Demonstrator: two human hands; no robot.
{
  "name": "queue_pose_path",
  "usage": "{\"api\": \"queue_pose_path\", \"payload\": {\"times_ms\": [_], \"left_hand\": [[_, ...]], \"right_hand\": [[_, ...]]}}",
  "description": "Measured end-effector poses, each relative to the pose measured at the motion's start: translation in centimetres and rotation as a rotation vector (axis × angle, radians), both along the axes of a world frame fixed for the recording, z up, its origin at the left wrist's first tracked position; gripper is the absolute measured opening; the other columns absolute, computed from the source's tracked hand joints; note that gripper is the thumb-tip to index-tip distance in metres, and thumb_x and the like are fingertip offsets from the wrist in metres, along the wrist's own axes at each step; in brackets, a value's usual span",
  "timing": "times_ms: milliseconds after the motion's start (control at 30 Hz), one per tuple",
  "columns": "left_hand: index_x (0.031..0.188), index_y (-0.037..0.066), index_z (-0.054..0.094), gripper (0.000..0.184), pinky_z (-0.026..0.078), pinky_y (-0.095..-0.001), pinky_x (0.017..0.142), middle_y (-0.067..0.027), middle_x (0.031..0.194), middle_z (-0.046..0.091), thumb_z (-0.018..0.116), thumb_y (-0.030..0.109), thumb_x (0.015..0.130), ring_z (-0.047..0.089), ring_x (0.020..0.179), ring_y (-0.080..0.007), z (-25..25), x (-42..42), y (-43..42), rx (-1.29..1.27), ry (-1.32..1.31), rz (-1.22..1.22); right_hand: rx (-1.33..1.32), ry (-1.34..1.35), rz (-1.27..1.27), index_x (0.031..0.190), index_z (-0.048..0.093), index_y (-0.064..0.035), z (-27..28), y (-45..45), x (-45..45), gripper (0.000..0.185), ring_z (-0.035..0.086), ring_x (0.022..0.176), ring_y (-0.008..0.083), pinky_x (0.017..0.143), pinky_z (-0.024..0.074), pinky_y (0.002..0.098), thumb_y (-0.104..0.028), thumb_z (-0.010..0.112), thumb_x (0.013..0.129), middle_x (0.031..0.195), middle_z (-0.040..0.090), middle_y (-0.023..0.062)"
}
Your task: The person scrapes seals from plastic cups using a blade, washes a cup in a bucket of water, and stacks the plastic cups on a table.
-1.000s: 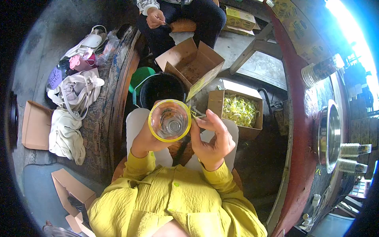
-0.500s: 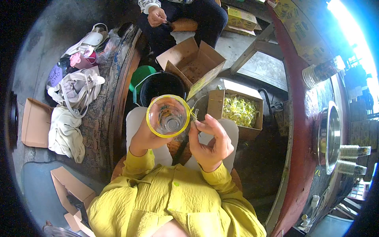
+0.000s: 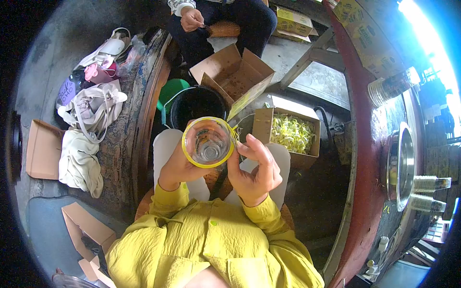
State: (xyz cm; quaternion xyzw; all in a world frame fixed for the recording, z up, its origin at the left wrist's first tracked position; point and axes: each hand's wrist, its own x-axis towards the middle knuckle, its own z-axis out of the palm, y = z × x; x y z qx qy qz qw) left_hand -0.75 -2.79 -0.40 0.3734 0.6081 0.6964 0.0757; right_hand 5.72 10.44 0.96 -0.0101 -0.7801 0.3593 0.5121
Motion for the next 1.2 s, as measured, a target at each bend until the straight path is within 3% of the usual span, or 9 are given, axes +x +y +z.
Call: {"api": "queue_pose_path", "payload": {"times_ms": [400,900,1200], "left_hand": [[0.112,0.0,0.041,0.06,0.04,-0.027,0.082,-0.0083,0.103,0.045,0.07,0.008,0.06,0.049,0.095,-0.0162,-0.26,-0.05,-0.19,0.031,-0.146,-0.01],[0.114,-0.001,0.04,0.064,0.041,-0.0283,0.082,-0.0089,0.103,0.045,0.072,0.007,0.059,0.051,0.095,-0.017,0.41,-0.04,-0.67,-0.046,-0.046,-0.049],[0.113,0.0,0.042,0.063,0.042,-0.0269,0.079,-0.0077,0.099,0.049,0.073,0.009,0.059,0.052,0.092,-0.015,0.29,0.44,-0.33,-0.016,-0.118,-0.116]], "right_hand": [[-0.013,-0.031,0.014,0.095,0.056,0.0012,-0.56,-0.03,0.02,0.039,0.063,0.06,0.0138,0.061,0.0488,0.0232,0.003,0.071,0.06,0.067,0.064,0.007],[-0.011,-0.043,0.066,0.098,0.055,0.0025,-0.24,0.39,0.23,0.04,0.064,0.063,0.0145,0.065,0.0488,0.0239,0.005,0.07,0.06,0.068,0.064,0.0079],[-0.061,-0.018,0.135,0.1,0.055,0.0042,0.05,0.71,-0.02,0.042,0.063,0.063,0.0134,0.064,0.0486,0.024,0.007,0.069,0.06,0.068,0.064,0.0081]]}}
